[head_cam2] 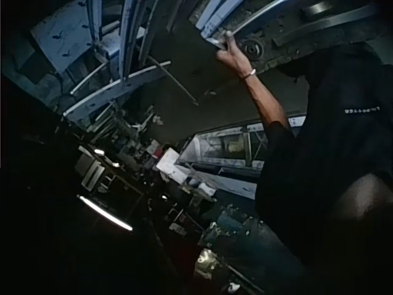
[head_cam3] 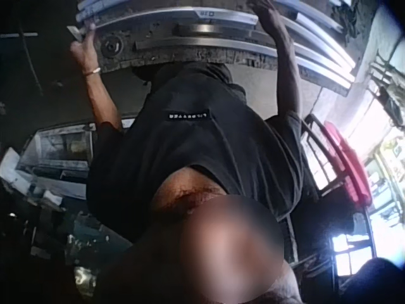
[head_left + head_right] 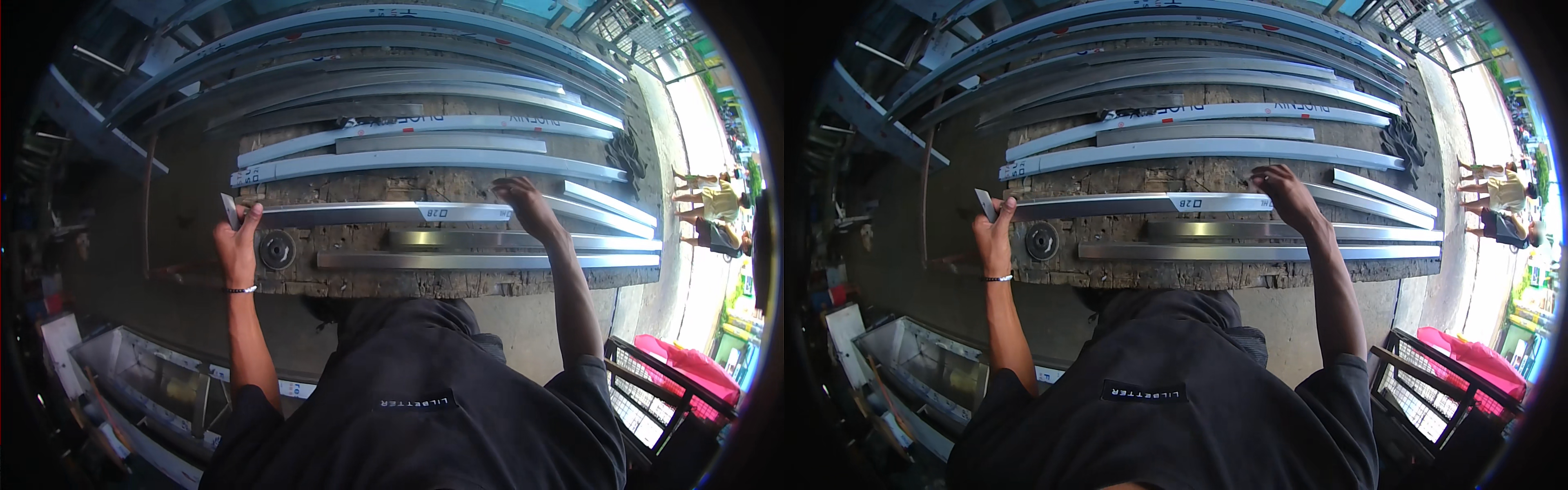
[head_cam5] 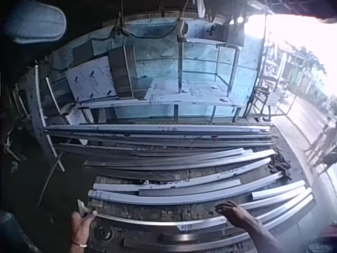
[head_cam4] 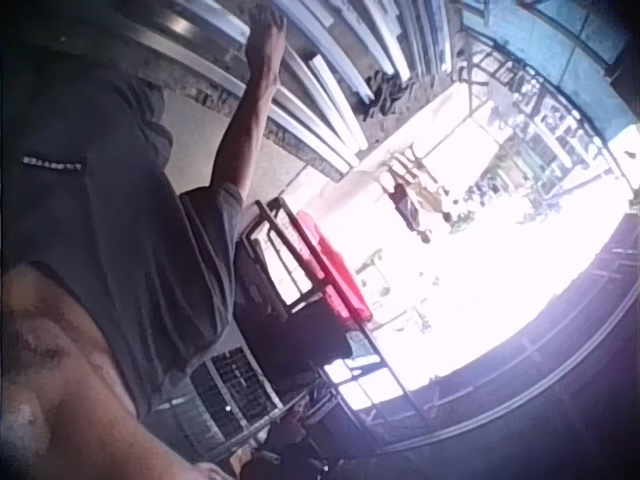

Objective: Measure and assemble aluminum or steel frame components on a workbench.

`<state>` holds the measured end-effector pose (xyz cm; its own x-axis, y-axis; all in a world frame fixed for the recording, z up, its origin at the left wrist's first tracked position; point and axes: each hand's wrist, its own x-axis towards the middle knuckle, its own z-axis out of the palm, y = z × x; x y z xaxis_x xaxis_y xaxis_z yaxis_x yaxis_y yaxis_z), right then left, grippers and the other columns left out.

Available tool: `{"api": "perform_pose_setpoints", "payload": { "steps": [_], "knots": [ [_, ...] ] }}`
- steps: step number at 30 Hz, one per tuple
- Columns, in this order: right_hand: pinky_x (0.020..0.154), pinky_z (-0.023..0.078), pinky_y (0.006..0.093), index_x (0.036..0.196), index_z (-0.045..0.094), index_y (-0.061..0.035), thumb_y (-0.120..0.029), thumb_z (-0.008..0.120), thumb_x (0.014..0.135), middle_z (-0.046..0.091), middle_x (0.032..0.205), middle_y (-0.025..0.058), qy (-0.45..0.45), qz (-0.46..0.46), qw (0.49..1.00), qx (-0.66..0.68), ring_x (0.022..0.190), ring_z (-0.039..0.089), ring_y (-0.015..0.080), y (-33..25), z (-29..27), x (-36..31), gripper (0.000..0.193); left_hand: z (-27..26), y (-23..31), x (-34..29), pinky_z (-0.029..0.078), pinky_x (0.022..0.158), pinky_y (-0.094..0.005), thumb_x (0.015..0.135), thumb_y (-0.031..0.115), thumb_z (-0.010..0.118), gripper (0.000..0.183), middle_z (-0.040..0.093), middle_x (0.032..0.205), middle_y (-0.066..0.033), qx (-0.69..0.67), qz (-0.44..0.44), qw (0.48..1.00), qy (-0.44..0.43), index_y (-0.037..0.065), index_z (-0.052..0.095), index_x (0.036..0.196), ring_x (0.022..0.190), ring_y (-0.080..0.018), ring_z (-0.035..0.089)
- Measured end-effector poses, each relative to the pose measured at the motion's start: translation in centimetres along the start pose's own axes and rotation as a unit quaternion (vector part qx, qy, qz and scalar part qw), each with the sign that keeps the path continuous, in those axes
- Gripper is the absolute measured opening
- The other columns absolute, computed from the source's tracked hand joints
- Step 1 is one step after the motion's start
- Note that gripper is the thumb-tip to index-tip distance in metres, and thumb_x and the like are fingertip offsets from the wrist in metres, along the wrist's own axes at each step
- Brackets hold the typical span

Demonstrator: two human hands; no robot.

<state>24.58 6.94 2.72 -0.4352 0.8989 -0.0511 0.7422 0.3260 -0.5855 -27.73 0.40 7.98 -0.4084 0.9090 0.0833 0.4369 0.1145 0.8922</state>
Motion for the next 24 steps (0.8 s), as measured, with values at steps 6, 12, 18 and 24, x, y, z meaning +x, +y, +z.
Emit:
{"api": "perform_pose_setpoints", "payload": {
  "steps": [6, 12, 18, 24],
  "knots": [
    [0.078, 0.060, 0.0355, 0.111, 0.071, -0.0061, -0.013, 0.068, 0.096, 0.074, 0.105, 0.0127, 0.081, 0.064, 0.993, 0.057, 0.093, 0.073, 0.0230, -11.2, 1.5, 2.1, 0.016, -0.4, 2.0, -2.6, 0.036, 0.064, -0.0255, 0.092, 0.029, 0.079, 0.038, 0.045, 0.072, 0.0063, -0.007, -0.002, 1.000, 0.019, 0.004, 0.055, 0.076, 0.071, -0.0073, 0.040],
    [0.077, 0.056, 0.0410, 0.106, 0.074, -0.0063, -0.020, 0.075, 0.089, 0.073, 0.101, 0.0161, 0.067, 0.110, 0.991, 0.040, 0.089, 0.072, 0.0336, -15.0, 5.5, 3.1, 0.021, -0.1, 3.6, -3.2, 0.036, 0.064, -0.0245, 0.093, 0.026, 0.079, 0.036, 0.045, 0.072, 0.0058, -0.033, 0.029, 0.999, 0.024, 0.002, 0.055, 0.079, 0.071, -0.0071, 0.040],
    [0.076, 0.055, 0.0438, 0.104, 0.074, -0.0067, -0.023, 0.079, 0.085, 0.074, 0.096, 0.0165, 0.039, 0.199, 0.978, 0.045, 0.091, 0.071, 0.0366, -16.7, 5.4, 3.7, 0.026, -0.5, 3.5, -3.6, 0.034, 0.063, -0.0239, 0.093, 0.022, 0.078, 0.034, 0.044, 0.071, 0.0050, -0.025, 0.053, 0.998, 0.017, 0.001, 0.055, 0.080, 0.069, -0.0076, 0.038],
    [0.067, 0.055, 0.0407, 0.098, 0.073, -0.0035, -0.017, 0.077, 0.087, 0.073, 0.079, 0.0173, 0.049, 0.202, 0.973, 0.096, 0.068, 0.073, 0.0264, -14.1, 6.2, 3.5, 0.018, -0.2, 4.7, -3.7, 0.034, 0.063, -0.0240, 0.093, 0.020, 0.078, 0.031, 0.044, 0.072, 0.0033, -0.011, 0.094, 0.995, 0.027, 0.000, 0.057, 0.082, 0.069, -0.0079, 0.037]
  ]
}}
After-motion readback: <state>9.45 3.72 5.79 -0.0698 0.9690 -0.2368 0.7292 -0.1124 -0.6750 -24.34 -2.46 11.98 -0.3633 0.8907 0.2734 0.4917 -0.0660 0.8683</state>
